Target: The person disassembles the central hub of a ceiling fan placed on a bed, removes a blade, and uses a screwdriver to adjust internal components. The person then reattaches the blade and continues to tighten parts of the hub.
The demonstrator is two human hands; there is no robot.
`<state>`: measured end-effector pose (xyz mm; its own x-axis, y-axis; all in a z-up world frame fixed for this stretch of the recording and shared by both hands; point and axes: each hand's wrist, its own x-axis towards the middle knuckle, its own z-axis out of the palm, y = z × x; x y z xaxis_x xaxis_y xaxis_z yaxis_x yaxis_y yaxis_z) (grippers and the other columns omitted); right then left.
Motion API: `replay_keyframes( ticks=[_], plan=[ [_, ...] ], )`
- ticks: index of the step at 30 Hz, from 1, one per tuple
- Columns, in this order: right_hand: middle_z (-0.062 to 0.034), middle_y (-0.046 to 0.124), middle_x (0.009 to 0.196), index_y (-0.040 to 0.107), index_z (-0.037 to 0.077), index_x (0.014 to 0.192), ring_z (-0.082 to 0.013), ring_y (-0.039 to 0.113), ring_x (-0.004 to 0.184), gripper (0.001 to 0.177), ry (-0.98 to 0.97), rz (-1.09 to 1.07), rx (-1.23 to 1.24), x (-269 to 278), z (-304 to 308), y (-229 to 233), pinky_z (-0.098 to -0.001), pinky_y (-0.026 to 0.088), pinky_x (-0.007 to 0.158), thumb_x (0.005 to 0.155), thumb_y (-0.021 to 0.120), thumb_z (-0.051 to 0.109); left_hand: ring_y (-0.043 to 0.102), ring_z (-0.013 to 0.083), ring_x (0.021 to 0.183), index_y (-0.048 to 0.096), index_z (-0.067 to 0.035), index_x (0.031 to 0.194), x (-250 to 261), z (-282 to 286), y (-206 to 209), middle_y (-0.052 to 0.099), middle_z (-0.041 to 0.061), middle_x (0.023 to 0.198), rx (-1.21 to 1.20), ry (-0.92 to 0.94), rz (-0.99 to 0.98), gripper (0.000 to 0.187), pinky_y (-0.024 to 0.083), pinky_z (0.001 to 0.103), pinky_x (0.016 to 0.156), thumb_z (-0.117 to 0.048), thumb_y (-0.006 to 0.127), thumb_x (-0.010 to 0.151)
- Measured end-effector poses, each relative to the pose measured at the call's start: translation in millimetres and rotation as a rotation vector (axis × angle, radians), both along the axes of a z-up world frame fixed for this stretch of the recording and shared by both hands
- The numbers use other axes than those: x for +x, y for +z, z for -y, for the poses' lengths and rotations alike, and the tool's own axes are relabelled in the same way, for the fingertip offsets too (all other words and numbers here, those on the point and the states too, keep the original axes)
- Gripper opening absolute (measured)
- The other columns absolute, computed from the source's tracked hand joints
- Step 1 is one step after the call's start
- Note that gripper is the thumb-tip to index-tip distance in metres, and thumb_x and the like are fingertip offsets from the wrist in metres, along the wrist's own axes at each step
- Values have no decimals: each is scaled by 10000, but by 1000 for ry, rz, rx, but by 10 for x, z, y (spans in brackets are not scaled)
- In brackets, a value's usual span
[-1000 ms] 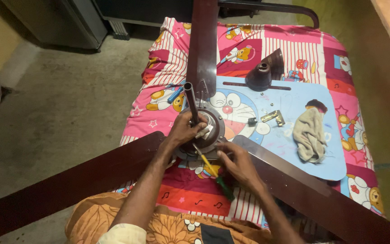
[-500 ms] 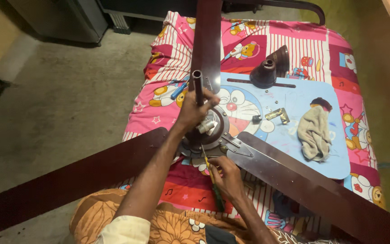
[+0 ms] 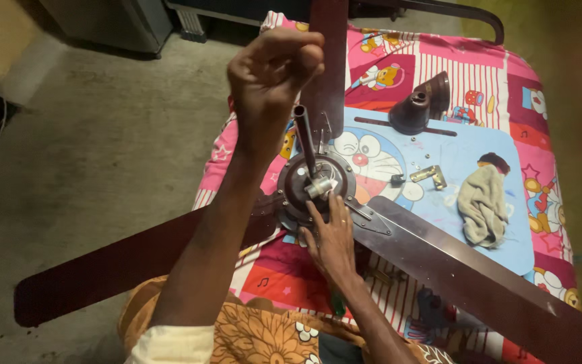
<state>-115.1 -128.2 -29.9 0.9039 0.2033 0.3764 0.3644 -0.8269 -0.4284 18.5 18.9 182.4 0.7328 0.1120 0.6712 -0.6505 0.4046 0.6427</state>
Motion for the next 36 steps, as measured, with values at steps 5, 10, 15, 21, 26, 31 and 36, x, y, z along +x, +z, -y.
replay_keyframes(
  ticks=[5,10,15,21,26,31,36],
  plan=[
    [-365,406,1454,414,180,1548,-509,241,1451,740,-30,-35,-180,254,-184,-101,-600,121,1194,901,662,439,690,140,881,661,-1,982,-371,-246,-951,725,75,955,-26,138,-247,51,596,303,868,-28,674,1023],
    [-360,411,1466,397,116,1569,-516,258,1460,767,-86,28,-144,219,-232,-247,-585,153,1219,910,672,395,713,200,1055,641,-12,963,-653,-371,-2134,767,112,1151,348,191,-435,16,553,332,938,-6,644,977],
    [-306,392,1511,425,77,1511,-479,302,1450,755,-64,5,-62,170,-146,-300,-553,224,1213,851,721,296,610,365,1265,709,-27,1051,-657,-329,-2484,761,151,1093,810,327,-215,244,472,457,1019,24,756,817],
    [-183,390,1631,427,70,1530,-375,331,1520,803,3,-13,-73,-29,59,-292,-470,302,1225,770,662,-37,633,316,1218,741,-35,1078,-695,-368,-2329,759,102,968,851,230,-277,258,515,405,943,-35,777,822],
    [-173,443,1523,482,57,1476,-374,417,1428,797,35,15,32,-312,36,-256,-462,393,1147,721,699,-74,690,260,905,798,-57,910,-873,-351,-2265,761,91,875,886,367,-343,126,528,381,763,-89,836,793],
    [-163,598,1275,657,44,1237,-359,585,1202,419,50,9,126,-463,51,-280,-431,540,949,826,697,-32,758,202,756,789,-53,978,-1079,-304,-2448,783,84,856,666,200,-655,125,581,332,684,-58,730,868],
    [-124,692,995,720,54,978,-335,678,907,144,93,-174,125,-568,96,-268,-441,546,768,834,713,48,764,215,776,788,-42,939,-1203,-405,-2568,777,117,852,764,325,-705,112,586,342,711,-81,723,856]
  ],
)
